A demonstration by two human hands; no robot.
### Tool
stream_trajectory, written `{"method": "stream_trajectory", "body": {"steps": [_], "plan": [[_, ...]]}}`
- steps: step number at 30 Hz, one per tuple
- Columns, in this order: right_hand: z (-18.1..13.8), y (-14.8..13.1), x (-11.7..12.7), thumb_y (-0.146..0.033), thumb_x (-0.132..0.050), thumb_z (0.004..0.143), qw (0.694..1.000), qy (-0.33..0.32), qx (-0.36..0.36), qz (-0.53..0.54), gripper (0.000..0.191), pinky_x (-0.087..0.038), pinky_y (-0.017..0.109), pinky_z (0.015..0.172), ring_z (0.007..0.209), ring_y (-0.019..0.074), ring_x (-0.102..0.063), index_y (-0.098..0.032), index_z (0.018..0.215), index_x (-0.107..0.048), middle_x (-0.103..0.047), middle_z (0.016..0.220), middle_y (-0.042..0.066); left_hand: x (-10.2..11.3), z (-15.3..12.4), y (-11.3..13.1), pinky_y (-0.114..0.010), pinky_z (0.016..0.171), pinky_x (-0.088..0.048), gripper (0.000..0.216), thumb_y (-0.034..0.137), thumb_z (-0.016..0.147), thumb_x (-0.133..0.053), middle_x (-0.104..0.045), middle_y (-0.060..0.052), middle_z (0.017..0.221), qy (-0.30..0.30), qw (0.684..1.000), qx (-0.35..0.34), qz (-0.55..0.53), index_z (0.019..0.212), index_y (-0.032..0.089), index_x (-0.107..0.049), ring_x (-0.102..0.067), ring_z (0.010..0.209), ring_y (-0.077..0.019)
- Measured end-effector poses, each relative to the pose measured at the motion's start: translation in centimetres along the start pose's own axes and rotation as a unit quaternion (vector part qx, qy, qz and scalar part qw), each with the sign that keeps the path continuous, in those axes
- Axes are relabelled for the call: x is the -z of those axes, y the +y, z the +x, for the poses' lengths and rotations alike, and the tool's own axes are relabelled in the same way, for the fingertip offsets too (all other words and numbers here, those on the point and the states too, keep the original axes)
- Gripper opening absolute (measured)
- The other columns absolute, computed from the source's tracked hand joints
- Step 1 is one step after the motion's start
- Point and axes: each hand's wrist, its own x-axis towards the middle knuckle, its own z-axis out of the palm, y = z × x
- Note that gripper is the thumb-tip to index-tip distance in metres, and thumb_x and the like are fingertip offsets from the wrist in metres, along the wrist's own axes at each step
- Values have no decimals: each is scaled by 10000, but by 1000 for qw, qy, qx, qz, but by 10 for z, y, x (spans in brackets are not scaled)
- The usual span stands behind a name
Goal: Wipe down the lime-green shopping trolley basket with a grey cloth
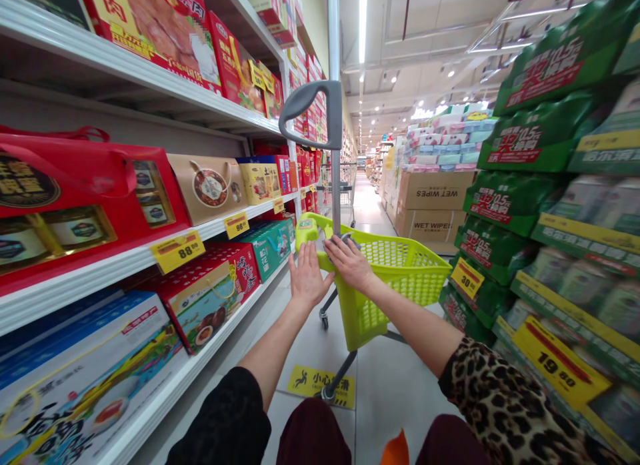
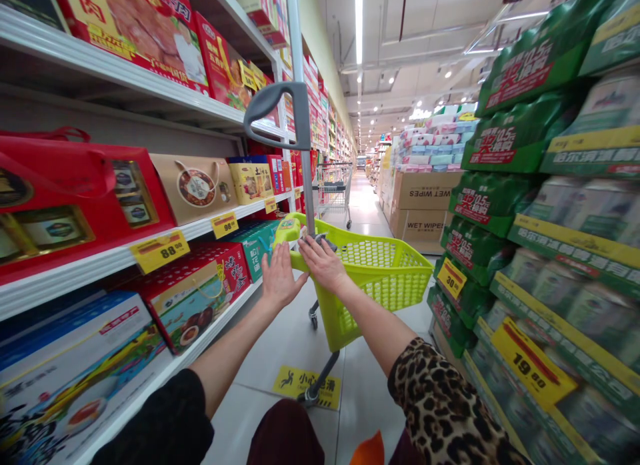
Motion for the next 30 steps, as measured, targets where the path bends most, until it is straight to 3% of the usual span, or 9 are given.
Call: {"method": "stream_trajectory", "body": {"steps": [4, 9, 12, 20, 30], "plan": [[-2, -4, 1, -119, -408, 865, 1000, 3, -5, 12, 429, -332, 472, 1033, 1309, 255, -336, -129, 1288, -479, -443, 1371, 118, 0, -2, 1, -503, 1091, -151, 781, 437, 774, -498, -338, -203, 1423, 7, 1000, -1, -3, 1386, 28, -237, -259, 1347, -287], [27, 6, 17, -101, -351, 879, 997, 43, -62, 12, 456, -283, 465, 1065, 1343, 236, -265, -140, 1325, -436, -400, 1402, 108, -2, -6, 0, -504, 1090, -148, 788, 450, 778, -494, -345, -211, 1417, 26, 1000, -11, -3, 1387, 29, -225, -256, 1348, -288], [31, 8, 20, -91, -349, 874, 997, 39, -59, 8, 463, -280, 473, 1064, 1345, 239, -261, -133, 1327, -432, -390, 1407, 107, 0, -7, 0, -509, 1090, -146, 795, 451, 781, -493, -345, -205, 1419, 25, 999, -20, -4, 1395, 39, -201, -264, 1345, -283], [-17, -6, 2, -104, -407, 858, 999, 8, -38, 15, 445, -332, 461, 1031, 1318, 241, -322, -138, 1297, -469, -443, 1370, 120, 3, -7, 7, -507, 1090, -146, 790, 436, 771, -505, -334, -206, 1423, 7, 1000, -21, -11, 1391, 35, -223, -258, 1348, -286], [-42, 10, 11, -108, -399, 868, 996, 31, -78, 10, 442, -326, 457, 1041, 1332, 230, -291, -147, 1303, -464, -457, 1361, 104, 9, -13, 40, -475, 1084, -181, 810, 460, 758, -522, -323, -204, 1430, -3, 999, -34, -32, 1380, 20, -245, -247, 1351, -289]]}}
